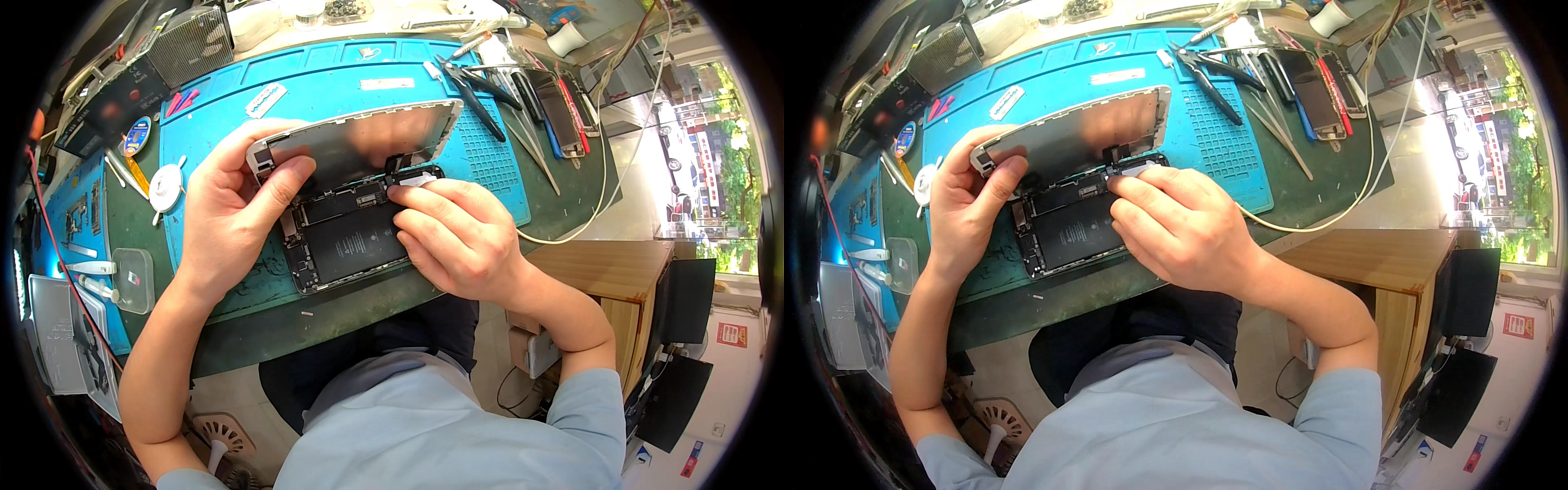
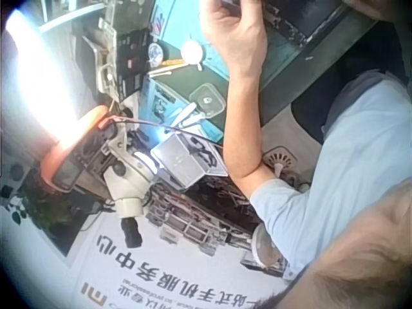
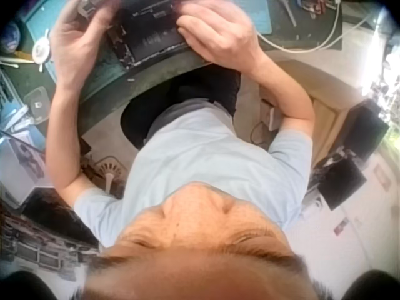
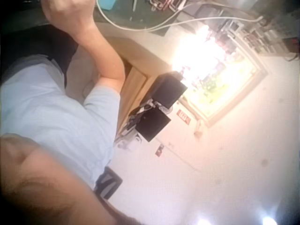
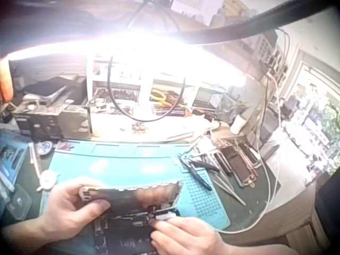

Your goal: The person disassembles a black smartphone, removes the battery, and replaces the screen assembly with a white one. They use a plastic spudger to disconnect and reconnect internal cables, then reassemble the device and test the new screen by powering it on.

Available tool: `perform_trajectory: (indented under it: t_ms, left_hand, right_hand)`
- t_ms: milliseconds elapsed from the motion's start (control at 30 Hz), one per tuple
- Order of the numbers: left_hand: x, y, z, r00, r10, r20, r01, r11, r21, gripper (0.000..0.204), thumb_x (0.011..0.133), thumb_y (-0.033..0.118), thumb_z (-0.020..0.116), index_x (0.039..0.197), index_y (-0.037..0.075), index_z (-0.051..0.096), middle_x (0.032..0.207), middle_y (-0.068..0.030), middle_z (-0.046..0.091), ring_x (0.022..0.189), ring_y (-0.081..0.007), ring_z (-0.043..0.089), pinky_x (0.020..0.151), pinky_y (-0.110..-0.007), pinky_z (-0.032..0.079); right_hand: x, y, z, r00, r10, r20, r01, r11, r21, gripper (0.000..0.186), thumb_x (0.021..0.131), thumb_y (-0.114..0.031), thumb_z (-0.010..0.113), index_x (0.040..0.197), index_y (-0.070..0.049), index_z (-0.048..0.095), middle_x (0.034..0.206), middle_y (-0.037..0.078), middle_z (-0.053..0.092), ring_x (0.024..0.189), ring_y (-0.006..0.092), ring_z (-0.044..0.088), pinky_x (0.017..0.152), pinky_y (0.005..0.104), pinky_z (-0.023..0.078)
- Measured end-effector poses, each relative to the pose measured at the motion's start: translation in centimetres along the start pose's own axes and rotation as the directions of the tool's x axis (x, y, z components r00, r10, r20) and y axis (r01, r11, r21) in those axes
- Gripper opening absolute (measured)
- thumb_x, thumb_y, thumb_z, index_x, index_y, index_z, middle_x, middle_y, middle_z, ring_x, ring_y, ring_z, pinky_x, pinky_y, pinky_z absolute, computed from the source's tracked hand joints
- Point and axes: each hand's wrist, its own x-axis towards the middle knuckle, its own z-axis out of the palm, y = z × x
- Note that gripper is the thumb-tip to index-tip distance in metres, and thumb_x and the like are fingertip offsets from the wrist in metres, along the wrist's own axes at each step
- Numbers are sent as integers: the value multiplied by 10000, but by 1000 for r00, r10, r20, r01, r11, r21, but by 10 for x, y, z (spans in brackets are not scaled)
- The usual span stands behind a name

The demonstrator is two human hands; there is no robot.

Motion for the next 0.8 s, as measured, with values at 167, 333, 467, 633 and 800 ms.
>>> perform_trajectory:
  t_ms: [167, 333, 467, 633, 800]
  left_hand:
    - [0, -1, 0, 1000, 19, -1, -19, 1000, -16, 295, 1014, -4, 684, 1306, 11, 642, 1104, -36, 736, 1000, -67, 669, 889, -229, 536]
    - [0, 0, 0, 1000, 6, 1, -6, 1000, -20, 293, 1014, -9, 680, 1304, 9, 642, 1096, -35, 737, 994, -64, 668, 884, -227, 536]
    - [0, 1, 1, 1000, 13, 14, -13, 1000, -21, 290, 1013, -5, 685, 1300, 2, 642, 1079, -25, 731, 979, -60, 662, 878, -226, 535]
    - [0, 1, 2, 999, 34, 15, -34, 999, -6, 285, 1012, -2, 691, 1293, -4, 643, 1074, -18, 722, 979, -60, 655, 879, -224, 533]
    - [0, 1, 2, 1000, 25, 17, -25, 1000, -3, 283, 1011, -5, 690, 1290, -3, 642, 1078, -20, 722, 985, -63, 656, 885, -224, 532]
  right_hand:
    - [0, 0, 1, 1000, -8, -6, 8, 1000, -12, 207, 802, -116, 788, 981, -50, 707, 1091, 88, 719, 971, 261, 693, 761, 366, 573]
    - [1, 0, 0, 1000, -10, -6, 10, 1000, -23, 198, 799, -109, 783, 971, -50, 706, 1083, 82, 717, 963, 252, 692, 740, 356, 569]
    - [1, 0, 1, 1000, -8, -11, 8, 1000, -30, 201, 791, -104, 783, 967, -50, 703, 1080, 82, 716, 957, 249, 692, 734, 352, 568]
    - [1, -1, 2, 1000, -3, -15, 2, 1000, -25, 211, 781, -91, 780, 970, -44, 698, 1081, 85, 715, 947, 248, 692, 734, 353, 570]
    - [1, 0, 1, 1000, -4, -5, 4, 1000, -16, 212, 781, -89, 778, 972, -45, 698, 1086, 85, 717, 945, 248, 691, 734, 353, 571]
